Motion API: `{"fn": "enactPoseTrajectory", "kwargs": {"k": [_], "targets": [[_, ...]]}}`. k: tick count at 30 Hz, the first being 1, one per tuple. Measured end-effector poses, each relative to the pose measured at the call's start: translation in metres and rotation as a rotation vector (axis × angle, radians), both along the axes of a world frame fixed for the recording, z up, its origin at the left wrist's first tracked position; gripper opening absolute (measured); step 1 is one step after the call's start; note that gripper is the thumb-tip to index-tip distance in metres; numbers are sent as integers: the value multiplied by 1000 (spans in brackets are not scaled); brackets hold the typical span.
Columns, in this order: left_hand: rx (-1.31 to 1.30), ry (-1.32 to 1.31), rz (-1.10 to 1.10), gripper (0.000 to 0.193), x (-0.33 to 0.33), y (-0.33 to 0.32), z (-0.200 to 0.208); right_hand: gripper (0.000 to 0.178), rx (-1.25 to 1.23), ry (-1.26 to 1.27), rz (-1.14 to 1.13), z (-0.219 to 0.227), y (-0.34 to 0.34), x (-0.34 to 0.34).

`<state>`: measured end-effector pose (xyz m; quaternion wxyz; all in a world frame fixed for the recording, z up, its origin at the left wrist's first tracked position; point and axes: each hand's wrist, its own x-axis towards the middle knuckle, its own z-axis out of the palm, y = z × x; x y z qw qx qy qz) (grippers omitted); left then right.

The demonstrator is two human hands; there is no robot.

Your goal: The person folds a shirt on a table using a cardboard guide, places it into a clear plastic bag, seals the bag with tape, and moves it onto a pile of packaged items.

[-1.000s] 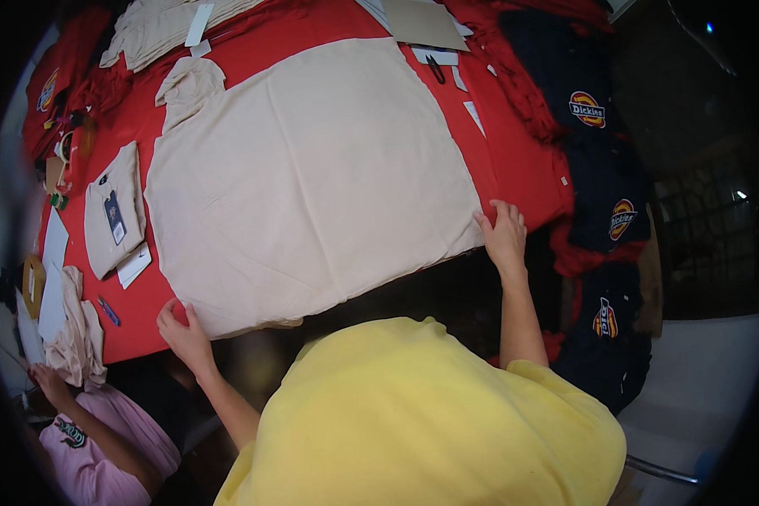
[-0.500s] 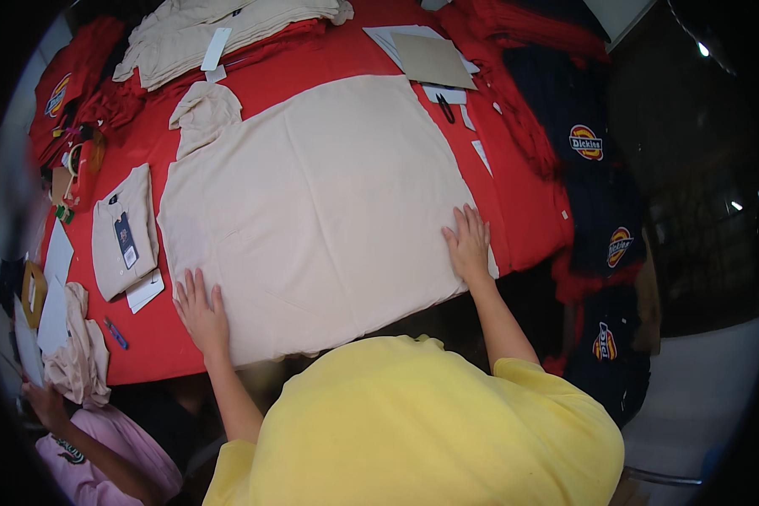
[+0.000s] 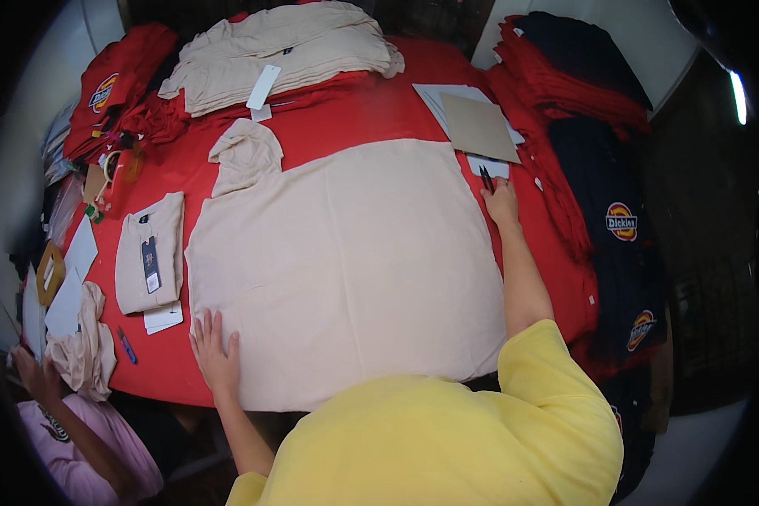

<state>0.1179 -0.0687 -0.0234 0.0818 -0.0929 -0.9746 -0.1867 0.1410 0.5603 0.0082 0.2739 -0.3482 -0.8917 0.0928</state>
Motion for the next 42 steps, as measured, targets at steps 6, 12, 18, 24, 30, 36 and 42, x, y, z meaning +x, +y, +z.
{"fn": "enactPoseTrajectory", "kwargs": {"k": [6,12,18,24,30,36,42], "targets": [[35,-23,12,52,1,4,5,39,-107,-286,-83,-17,44,-10],[30,-22,-2,53,1,4,4,27,-305,34,37,3,40,-18],[28,-35,9,53,1,3,7,26,-34,-96,236,39,-9,-142],[55,-51,2,55,-4,6,9,29,-17,-180,167,24,1,-226],[43,-38,18,54,4,6,12,40,88,-178,17,29,3,-217],[59,-41,9,54,0,8,14,75,-20,-366,-210,32,19,-168],[49,-30,32,54,12,0,11,59,-212,-237,5,30,39,-162]]}}
